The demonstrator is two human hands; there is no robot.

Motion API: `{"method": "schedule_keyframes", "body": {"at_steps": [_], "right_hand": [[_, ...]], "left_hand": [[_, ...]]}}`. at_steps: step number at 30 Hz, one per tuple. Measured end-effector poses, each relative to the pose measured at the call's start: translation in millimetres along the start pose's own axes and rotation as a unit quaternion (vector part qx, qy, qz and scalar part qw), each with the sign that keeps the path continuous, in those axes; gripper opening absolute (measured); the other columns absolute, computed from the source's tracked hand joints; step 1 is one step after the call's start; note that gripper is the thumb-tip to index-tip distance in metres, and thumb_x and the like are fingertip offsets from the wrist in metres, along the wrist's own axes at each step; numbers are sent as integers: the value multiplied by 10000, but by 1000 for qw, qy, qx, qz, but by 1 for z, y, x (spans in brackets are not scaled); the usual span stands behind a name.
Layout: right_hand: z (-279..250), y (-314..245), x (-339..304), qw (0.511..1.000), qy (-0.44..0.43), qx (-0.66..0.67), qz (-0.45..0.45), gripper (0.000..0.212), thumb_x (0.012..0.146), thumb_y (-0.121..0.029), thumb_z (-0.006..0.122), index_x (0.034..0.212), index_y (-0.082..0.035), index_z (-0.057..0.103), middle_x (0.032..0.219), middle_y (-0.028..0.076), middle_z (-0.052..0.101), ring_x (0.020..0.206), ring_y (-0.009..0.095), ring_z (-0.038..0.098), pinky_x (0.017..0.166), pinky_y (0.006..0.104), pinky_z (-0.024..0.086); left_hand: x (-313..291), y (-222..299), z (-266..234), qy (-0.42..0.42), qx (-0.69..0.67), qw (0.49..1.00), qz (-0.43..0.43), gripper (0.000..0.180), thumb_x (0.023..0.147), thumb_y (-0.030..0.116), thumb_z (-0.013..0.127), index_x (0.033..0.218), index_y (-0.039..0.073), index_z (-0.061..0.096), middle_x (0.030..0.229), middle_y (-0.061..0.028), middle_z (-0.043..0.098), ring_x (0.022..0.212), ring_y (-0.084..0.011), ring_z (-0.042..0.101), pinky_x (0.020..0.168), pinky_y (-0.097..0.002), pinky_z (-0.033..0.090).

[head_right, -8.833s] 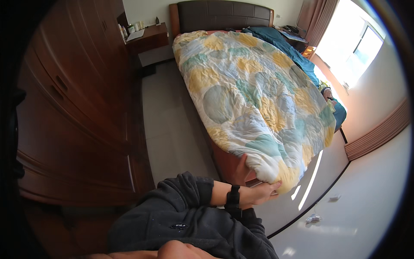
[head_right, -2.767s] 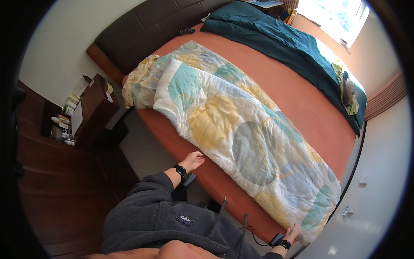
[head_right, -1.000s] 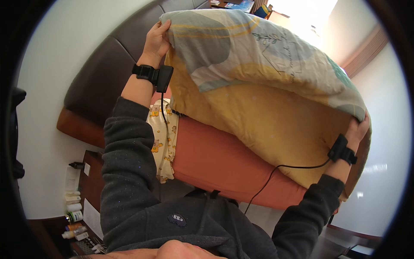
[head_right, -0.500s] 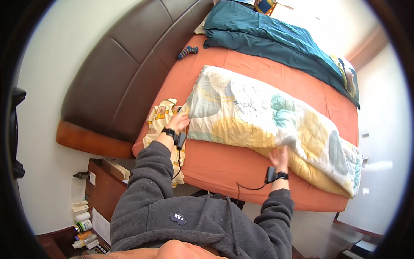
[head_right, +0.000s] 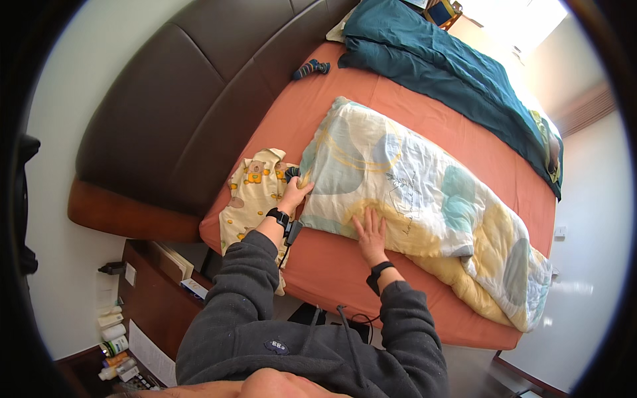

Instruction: The person folds a small patterned cloth, then spreads and folds a large duvet on the bed. They pick up socks and place them aside, then fold a pink and navy top and a light green pair of pants, stacking them on the bed.

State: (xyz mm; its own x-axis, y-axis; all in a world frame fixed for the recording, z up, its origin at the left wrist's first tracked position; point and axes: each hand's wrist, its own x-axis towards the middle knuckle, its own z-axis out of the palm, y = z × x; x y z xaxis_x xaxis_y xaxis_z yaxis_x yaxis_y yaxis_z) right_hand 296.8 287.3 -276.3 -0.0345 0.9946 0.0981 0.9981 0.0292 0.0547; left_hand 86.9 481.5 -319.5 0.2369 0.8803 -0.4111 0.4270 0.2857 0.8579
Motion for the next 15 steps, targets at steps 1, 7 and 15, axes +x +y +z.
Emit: {"method": "schedule_keyframes", "body": {"at_steps": [1,7,15], "right_hand": [[8,9,14,1000,-4,-22,-12,550,735,-60,539,1259,-178,422,1408,148,301,1298,305,291,995,494,279],[-58,109,118,884,53,442,141,260,866,-194,535,1031,0,586,951,152,636,869,244,595,760,349,462],[-235,131,226,912,235,305,144,236,866,-133,541,1047,10,593,849,141,631,744,187,568,706,328,455]], "left_hand": [[4,3,-4,-4,-6,999,45,478,823,352,629,1117,-8,517,1021,-174,585,923,-232,570,724,-351,465],[3,27,-39,-68,-248,962,93,264,905,266,550,1001,21,578,866,-56,633,798,-147,599,738,-299,492],[-14,-8,-31,-53,-184,979,-66,420,839,32,505,1240,6,383,1231,-155,438,1070,-249,529,866,-373,469]]}}
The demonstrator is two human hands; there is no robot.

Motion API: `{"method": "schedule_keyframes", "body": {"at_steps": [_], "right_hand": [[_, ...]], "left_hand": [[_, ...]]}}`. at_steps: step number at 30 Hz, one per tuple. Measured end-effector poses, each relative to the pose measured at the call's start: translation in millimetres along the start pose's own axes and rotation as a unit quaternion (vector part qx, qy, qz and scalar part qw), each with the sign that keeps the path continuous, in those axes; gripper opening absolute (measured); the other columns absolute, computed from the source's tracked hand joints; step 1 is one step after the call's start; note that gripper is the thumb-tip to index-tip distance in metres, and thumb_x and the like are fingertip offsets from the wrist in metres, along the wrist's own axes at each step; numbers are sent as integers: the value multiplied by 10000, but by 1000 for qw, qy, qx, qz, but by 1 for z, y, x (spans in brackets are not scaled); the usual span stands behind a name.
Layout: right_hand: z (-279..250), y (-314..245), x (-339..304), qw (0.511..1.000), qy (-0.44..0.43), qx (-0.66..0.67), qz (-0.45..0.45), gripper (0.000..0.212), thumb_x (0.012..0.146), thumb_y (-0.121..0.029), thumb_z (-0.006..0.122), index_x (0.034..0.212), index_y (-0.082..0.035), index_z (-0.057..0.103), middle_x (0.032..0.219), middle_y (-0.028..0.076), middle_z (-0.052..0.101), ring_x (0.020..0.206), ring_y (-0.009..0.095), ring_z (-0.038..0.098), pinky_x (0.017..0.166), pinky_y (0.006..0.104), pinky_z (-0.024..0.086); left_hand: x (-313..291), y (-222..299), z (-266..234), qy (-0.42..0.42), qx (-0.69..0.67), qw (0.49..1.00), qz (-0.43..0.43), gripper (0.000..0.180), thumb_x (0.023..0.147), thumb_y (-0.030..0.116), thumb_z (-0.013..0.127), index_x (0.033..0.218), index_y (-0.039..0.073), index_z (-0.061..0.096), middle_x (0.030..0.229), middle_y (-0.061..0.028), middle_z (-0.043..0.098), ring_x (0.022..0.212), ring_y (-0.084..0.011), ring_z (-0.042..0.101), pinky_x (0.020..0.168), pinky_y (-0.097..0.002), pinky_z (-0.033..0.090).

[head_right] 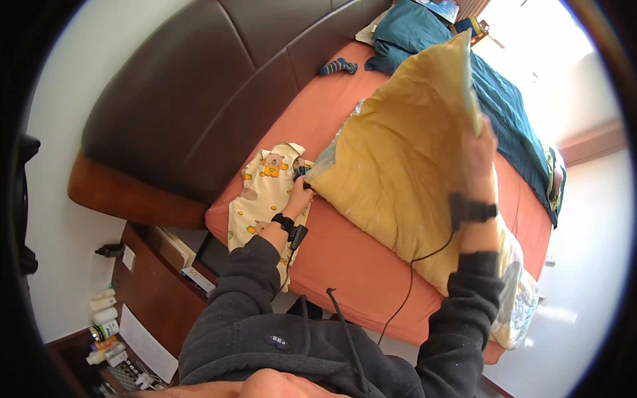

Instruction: The person folds a small patterned cloth, then spreads and folds a large duvet on the bed. They pick up socks and place them aside, then fold a pink and navy top and a light green pair of pants, stacking them on the bed.

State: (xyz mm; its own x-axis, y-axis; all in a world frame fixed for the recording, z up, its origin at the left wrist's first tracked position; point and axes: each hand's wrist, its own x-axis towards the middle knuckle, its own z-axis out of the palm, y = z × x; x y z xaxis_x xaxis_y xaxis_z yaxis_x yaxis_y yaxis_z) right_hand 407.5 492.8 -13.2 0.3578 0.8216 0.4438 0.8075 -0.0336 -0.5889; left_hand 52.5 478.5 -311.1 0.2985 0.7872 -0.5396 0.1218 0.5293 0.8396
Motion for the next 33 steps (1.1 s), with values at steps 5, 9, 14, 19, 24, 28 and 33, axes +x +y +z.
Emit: {"method": "schedule_keyframes", "body": {"at_steps": [5,9,14,19,24,28,33], "right_hand": [[88,18,-139,959,-276,-49,-33,410,753,58,488,1157,14,541,1192,232,534,1156,356,474,995,394,364],[159,52,-238,870,-452,-179,79,776,661,-191,739,1329,-120,349,1405,199,278,1290,377,269,1015,541,276],[181,80,-259,851,-467,-221,96,1013,582,-347,797,1403,-158,234,1470,184,162,1332,373,184,1005,566,224],[180,76,-241,836,-491,-225,92,1035,560,-426,794,1401,-158,253,1467,201,165,1329,367,195,1013,520,200],[178,60,-235,866,-450,-206,68,1016,525,-458,810,1353,-145,312,1405,196,243,1290,363,245,996,506,220],[186,59,-225,920,-357,-146,70,1031,455,-449,846,1299,-145,338,1235,142,368,1169,344,350,940,499,272],[226,73,-217,893,-374,-177,174,1091,366,-378,874,1289,-200,321,1147,114,409,1117,318,393,895,490,314]], "left_hand": [[19,-18,-5,64,424,890,157,479,801,40,512,1269,43,413,1374,-70,364,1034,-350,524,874,-447,438],[31,-9,-11,87,478,872,64,298,868,154,427,1134,25,461,1001,-181,590,943,-350,576,808,-431,477],[-25,32,-49,163,525,815,182,257,734,185,571,963,70,563,893,-129,610,781,-315,613,680,-435,502],[-127,68,-136,418,502,744,141,295,818,306,536,1026,100,576,877,-140,602,753,-335,609,597,-437,493],[-107,53,-162,248,522,813,-66,697,842,484,509,1360,63,309,1393,-245,277,1087,-427,496,868,-457,442],[-61,41,-134,256,553,790,61,591,810,335,597,1271,22,403,1301,-253,358,1105,-403,470,907,-431,419],[57,72,-70,136,348,898,231,409,788,180,603,1143,16,482,1104,-186,468,953,-285,540,827,-378,456]]}}
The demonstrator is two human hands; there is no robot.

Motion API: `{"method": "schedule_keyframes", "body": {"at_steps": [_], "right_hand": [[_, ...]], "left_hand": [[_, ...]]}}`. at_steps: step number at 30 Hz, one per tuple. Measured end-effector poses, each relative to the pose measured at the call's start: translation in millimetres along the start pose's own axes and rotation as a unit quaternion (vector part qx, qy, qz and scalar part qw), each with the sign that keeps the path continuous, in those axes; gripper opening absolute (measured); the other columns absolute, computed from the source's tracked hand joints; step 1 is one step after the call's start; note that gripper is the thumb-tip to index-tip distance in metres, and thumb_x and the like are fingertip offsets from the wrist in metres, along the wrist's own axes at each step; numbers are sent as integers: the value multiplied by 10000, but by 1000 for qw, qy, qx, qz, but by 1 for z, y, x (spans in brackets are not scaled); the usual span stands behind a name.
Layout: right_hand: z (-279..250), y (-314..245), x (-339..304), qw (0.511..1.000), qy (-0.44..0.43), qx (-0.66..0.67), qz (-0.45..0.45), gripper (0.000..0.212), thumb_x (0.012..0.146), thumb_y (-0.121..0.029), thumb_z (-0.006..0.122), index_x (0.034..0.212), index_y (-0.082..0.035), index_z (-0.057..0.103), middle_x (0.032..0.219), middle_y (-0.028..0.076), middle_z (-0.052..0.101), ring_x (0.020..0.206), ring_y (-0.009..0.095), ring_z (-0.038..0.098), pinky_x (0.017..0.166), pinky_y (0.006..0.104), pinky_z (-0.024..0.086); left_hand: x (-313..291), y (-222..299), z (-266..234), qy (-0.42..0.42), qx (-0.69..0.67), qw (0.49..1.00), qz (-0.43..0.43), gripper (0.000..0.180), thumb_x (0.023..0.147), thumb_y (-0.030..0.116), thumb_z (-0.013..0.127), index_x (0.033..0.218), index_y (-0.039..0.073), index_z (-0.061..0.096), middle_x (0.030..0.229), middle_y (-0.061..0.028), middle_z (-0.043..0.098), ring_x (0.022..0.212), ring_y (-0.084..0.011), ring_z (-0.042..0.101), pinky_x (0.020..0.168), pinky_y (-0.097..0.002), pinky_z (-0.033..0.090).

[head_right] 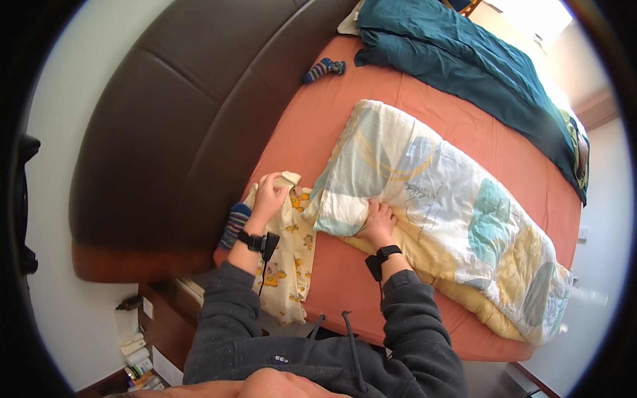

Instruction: The person folds a small patterned cloth, then spreads and folds a large duvet on the bed. They pick up socks and place them aside, then fold a pink and navy top and a light green pair of pants, stacking them on the bed.

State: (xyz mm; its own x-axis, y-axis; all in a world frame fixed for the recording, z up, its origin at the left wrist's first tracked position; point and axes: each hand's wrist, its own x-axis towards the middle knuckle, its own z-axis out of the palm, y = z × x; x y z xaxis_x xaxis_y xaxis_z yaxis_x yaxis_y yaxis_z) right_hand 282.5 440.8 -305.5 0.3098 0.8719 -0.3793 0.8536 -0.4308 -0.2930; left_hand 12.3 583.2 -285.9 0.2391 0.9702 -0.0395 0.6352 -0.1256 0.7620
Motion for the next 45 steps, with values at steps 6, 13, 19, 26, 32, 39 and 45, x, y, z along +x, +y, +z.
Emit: {"method": "schedule_keyframes", "body": {"at_steps": [6,13,19,26,32,39,45], "right_hand": [[22,16,45,993,-58,23,100,893,445,-311,841,1196,-205,370,1148,119,431,1134,327,401,908,457,329],[43,21,68,993,-13,11,116,443,758,-178,554,1172,-147,401,1106,168,435,1063,361,422,881,504,306],[54,27,74,993,-1,8,122,362,783,-187,509,1135,-146,432,1093,164,436,1044,357,429,878,504,316],[55,27,73,993,3,9,118,358,773,-175,510,1124,-151,444,1083,159,442,1034,352,435,879,501,319],[48,26,72,993,4,27,119,437,727,-139,562,1144,-152,433,1093,158,437,1047,357,424,875,497,319],[25,22,62,994,-35,32,102,599,673,-193,654,1200,-145,373,1147,172,423,1113,361,402,900,507,318],[3,11,7,1000,-13,13,-23,903,516,-346,792,1277,-181,335,1216,167,393,1148,348,369,905,514,313]], "left_hand": [[167,7,68,-12,19,1000,18,426,767,160,609,1150,21,485,1177,-180,428,1034,-292,493,899,-372,419],[287,17,103,-1,212,977,31,503,748,166,607,1228,76,484,1431,-177,205,1235,-371,343,1010,-418,343],[367,-5,132,-76,129,984,-99,557,757,136,555,1295,55,433,1473,-179,92,1269,-428,272,1038,-430,306],[322,-23,101,-13,-156,988,-14,412,796,34,552,1174,-99,456,1300,-154,322,944,-200,594,712,-275,508],[110,-10,-68,103,-259,960,-21,435,850,-1,484,1266,-81,388,1350,-120,306,1183,-259,455,879,-333,433],[-113,-70,-132,-8,191,956,-220,421,790,106,582,1155,-85,494,1269,-210,410,1055,-291,516,880,-344,433],[-193,-80,-137,-113,303,927,-189,373,798,228,588,1037,-57,567,1139,-238,522,992,-360,555,902,-406,423]]}}
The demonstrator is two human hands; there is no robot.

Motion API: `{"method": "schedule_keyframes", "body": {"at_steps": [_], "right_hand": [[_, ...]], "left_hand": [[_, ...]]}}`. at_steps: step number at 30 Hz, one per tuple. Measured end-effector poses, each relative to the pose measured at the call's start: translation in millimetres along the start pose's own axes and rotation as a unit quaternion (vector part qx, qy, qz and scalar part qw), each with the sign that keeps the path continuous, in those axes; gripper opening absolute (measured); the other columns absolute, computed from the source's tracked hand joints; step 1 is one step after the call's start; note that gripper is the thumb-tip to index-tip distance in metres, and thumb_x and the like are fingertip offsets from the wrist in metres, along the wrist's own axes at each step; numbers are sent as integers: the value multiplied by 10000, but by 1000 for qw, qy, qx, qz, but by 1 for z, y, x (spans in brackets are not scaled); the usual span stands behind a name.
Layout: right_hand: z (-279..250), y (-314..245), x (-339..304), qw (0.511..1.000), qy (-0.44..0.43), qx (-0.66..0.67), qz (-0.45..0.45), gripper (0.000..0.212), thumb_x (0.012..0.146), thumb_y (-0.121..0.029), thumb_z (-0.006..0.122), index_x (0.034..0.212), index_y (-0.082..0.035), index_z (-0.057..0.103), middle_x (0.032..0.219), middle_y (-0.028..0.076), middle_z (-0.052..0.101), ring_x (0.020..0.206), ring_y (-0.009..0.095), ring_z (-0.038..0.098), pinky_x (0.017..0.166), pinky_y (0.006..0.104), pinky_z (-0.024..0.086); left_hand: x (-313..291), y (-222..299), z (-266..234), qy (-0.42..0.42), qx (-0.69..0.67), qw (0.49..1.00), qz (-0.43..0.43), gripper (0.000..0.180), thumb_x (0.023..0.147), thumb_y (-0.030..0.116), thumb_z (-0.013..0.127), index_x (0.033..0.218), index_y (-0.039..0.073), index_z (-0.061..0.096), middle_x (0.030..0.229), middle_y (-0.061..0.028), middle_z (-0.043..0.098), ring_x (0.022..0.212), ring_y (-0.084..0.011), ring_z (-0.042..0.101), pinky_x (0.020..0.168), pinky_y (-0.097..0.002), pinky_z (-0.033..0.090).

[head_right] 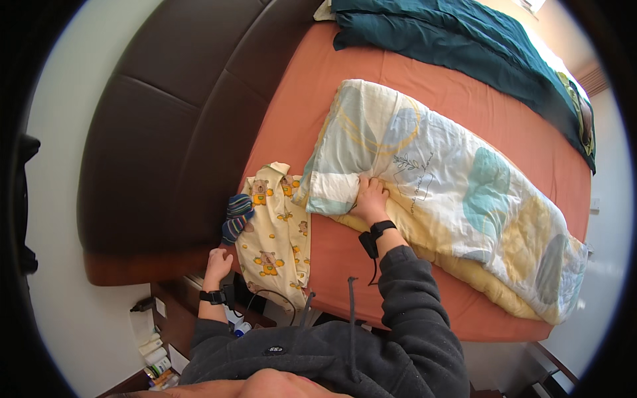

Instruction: The person folds a small patterned cloth, then spreads and folds a large duvet on the bed. They pick up socks and place them aside, then fold a pink and navy top and a light green pair of pants, stacking them on the bed.

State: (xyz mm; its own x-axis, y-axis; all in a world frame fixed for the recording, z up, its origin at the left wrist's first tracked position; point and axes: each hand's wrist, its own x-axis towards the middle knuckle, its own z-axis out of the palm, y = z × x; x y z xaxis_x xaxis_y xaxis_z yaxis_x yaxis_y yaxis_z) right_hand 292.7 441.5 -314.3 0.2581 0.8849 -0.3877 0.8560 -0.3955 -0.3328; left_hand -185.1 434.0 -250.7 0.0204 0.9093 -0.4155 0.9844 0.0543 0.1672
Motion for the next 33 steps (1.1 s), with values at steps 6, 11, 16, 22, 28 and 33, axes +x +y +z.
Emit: {"method": "schedule_keyframes", "body": {"at_steps": [6,11,16,22,28,33], "right_hand": [[25,-4,-48,979,155,-80,-105,566,677,-298,726,1183,-184,500,1264,142,453,1085,317,461,854,461,389],[-79,-20,-23,901,326,280,-62,172,870,-165,531,863,5,551,701,235,570,663,429,538,586,475,406],[-171,-78,-45,864,415,203,-199,147,813,-139,565,868,-7,532,711,241,556,674,420,535,597,475,435],[-74,-82,-92,972,-39,23,-230,258,793,-167,560,1012,-31,554,913,174,606,875,340,602,690,417,505],[19,51,-227,935,-63,341,-68,437,854,-258,579,1207,-19,482,1156,215,548,1047,370,537,882,432,441],[24,185,-328,689,19,631,358,669,876,-378,570,1348,-8,273,1177,153,513,993,218,567,792,371,479]], "left_hand": [[-9,61,15,-47,-322,945,28,363,801,174,603,1081,-50,545,1095,-187,550,951,-254,582,816,-326,472],[21,134,29,-184,-534,825,14,549,849,193,599,1300,12,345,1220,-155,480,1031,-235,554,822,-335,469],[51,185,45,-202,-750,626,-69,810,855,247,625,1424,106,66,1389,-180,274,1212,-294,420,908,-415,438],[65,197,98,-195,-855,471,-100,979,700,701,564,1416,325,12,1442,-120,161,1307,-295,233,1024,-556,221],[88,233,130,-236,-717,641,-143,993,642,700,635,1383,152,266,1367,-117,337,1264,-296,294,1016,-550,213],[92,329,53,-255,-742,615,-80,673,815,451,611,1285,24,388,1254,-128,485,1130,-312,464,963,-446,377]]}}
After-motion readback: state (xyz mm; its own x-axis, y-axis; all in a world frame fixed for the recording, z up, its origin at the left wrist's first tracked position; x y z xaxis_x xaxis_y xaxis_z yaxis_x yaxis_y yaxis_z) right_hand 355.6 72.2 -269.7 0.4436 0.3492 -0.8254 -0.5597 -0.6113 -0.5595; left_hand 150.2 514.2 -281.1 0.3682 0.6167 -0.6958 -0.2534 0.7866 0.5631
